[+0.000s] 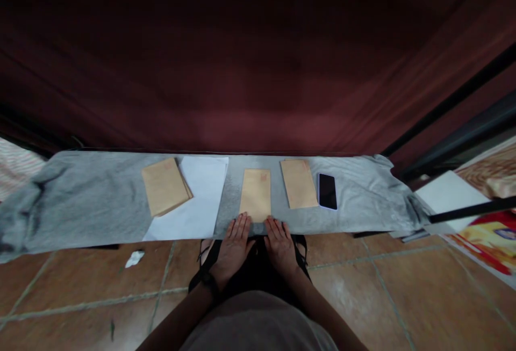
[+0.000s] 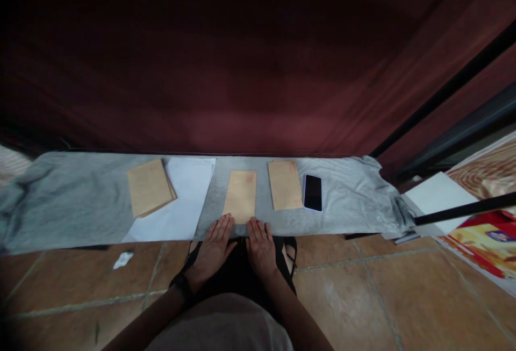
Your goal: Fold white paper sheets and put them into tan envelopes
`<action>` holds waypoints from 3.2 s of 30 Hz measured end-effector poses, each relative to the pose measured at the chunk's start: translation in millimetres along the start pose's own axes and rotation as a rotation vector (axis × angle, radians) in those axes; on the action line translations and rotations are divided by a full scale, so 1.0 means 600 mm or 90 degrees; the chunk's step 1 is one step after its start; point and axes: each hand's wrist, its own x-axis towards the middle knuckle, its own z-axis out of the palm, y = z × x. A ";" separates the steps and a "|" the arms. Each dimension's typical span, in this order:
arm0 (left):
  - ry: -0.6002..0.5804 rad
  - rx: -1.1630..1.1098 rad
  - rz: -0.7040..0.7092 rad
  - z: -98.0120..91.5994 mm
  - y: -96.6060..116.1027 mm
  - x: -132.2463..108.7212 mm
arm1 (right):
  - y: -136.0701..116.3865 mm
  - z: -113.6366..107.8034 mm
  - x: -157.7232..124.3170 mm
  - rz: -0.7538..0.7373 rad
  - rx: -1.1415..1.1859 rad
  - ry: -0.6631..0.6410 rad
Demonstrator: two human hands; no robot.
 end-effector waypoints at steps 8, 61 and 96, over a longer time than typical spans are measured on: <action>-0.039 -0.045 0.017 0.005 0.027 0.011 | -0.012 -0.004 0.035 0.029 0.056 -0.024; -0.088 -0.047 0.042 0.012 0.009 0.008 | -0.035 0.014 0.006 -0.054 0.026 -0.053; -0.102 -0.051 0.000 0.056 0.004 0.294 | -0.030 -0.001 0.023 0.013 0.068 -0.085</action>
